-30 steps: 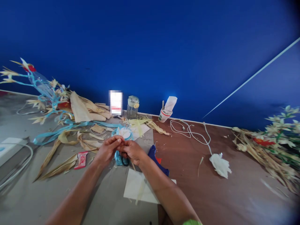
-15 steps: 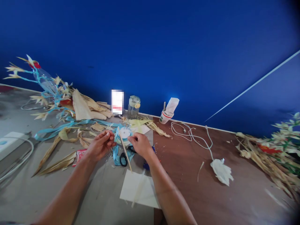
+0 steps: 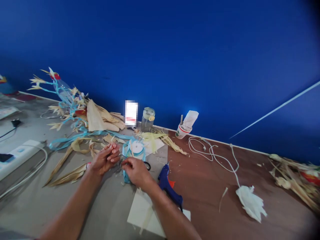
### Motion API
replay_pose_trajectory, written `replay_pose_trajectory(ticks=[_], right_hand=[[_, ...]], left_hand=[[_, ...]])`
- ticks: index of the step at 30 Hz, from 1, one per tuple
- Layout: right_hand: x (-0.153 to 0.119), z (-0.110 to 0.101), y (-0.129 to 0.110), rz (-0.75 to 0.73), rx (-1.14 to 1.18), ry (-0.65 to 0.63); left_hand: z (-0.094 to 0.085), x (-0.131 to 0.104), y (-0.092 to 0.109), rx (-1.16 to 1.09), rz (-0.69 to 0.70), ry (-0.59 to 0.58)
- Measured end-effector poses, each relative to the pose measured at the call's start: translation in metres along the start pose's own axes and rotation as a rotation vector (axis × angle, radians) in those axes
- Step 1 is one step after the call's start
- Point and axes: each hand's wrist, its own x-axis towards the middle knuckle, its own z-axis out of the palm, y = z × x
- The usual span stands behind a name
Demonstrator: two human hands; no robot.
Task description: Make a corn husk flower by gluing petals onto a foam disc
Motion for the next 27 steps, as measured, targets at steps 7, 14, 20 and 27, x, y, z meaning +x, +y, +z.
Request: replay_pose_trajectory(ticks=[7, 14, 20, 27], right_hand=[[-0.019, -0.099, -0.015, 0.06, 0.294, 0.189], [-0.05, -0.14, -0.021, -0.111, -0.068, 0.324], [-0.031, -0.106, -0.027, -0.098, -0.413, 0.471], [-0.029, -0.091, -0.032, -0.07, -0.564, 0.332]], left_hand=[[-0.011, 0.006, 0.006, -0.046, 0.066, 0.056], [-0.008, 0.007, 0.002, -0.02, 0.043, 0.02], [-0.01, 0.008, -0.002, 0.043, 0.06, 0.003], [-0.012, 0.008, -0.008, 0.067, 0.037, 0.008]])
